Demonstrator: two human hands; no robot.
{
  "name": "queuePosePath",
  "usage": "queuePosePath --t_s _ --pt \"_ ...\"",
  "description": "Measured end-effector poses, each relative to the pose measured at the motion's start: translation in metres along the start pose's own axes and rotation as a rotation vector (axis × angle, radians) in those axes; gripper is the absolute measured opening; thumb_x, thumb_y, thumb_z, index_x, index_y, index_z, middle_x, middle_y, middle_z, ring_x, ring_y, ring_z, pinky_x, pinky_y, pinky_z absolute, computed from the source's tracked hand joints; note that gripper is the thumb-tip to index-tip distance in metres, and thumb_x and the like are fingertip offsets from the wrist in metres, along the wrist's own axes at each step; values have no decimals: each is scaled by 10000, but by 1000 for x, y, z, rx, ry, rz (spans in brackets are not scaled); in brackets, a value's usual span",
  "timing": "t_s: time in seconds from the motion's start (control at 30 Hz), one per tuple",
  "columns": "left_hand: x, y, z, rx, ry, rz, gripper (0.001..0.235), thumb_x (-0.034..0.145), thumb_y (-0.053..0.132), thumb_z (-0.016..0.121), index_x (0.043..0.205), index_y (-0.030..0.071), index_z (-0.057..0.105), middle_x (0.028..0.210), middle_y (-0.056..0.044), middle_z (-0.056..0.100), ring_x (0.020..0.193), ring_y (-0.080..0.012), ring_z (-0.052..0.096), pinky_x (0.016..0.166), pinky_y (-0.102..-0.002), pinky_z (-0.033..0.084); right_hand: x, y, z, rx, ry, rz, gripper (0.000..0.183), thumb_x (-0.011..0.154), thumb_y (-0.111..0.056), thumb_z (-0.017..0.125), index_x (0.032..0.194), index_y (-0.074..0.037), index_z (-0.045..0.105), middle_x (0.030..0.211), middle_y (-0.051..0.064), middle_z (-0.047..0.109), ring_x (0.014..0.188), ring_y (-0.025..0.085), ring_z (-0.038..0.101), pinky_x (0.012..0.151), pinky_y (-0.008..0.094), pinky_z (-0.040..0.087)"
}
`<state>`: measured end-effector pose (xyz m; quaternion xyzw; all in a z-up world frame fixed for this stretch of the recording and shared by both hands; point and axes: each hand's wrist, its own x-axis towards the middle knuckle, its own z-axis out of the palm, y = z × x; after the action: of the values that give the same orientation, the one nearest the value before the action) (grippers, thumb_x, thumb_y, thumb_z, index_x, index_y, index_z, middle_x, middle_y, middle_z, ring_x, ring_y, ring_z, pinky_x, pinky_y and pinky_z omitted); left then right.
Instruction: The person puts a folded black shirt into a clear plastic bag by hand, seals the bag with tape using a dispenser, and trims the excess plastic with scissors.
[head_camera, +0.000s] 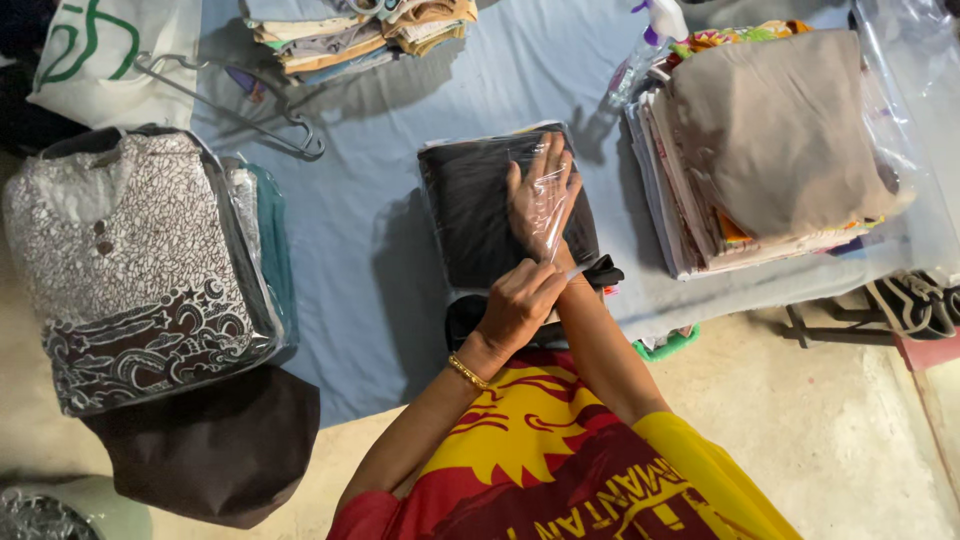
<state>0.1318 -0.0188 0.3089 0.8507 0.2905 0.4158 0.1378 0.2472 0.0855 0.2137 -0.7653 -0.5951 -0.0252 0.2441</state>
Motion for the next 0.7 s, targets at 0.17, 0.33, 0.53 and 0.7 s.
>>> queuePosePath --t_s 0.17,0.33,0.53,0.7 --pt "5 -2 2 0 -27 -7 148 835 -25 696 968 21 653 881 -54 573 773 -227 590 692 -339 544 18 -1 -2 -71 -116 95 702 1065 -506 485 1506 37 426 1613 244 306 1469 417 306 1118 643 247" --pt "4 -4 5 5 -44 -23 124 831 -3 704 916 45 627 871 -57 555 785 -235 595 700 -356 539 29 -11 -14 -3 -317 191 668 1032 -545 432 1524 -93 435 1639 258 207 1493 430 230 1139 661 209" --pt "-4 -1 9 1 2 -12 154 815 0 702 950 42 639 901 -59 579 815 -234 610 723 -348 547 3 11 12 -29 -16 35 893 1026 -611 519 1562 79 337 1607 338 216 1474 484 230 1132 669 207" --pt "-9 -6 16 -1 -70 -26 179 776 1 703 936 42 634 921 -68 586 845 -260 630 755 -359 559 20 -4 2 -11 -256 245 860 1075 -635 452 1600 25 285 1680 254 261 1549 408 281 1231 633 241"
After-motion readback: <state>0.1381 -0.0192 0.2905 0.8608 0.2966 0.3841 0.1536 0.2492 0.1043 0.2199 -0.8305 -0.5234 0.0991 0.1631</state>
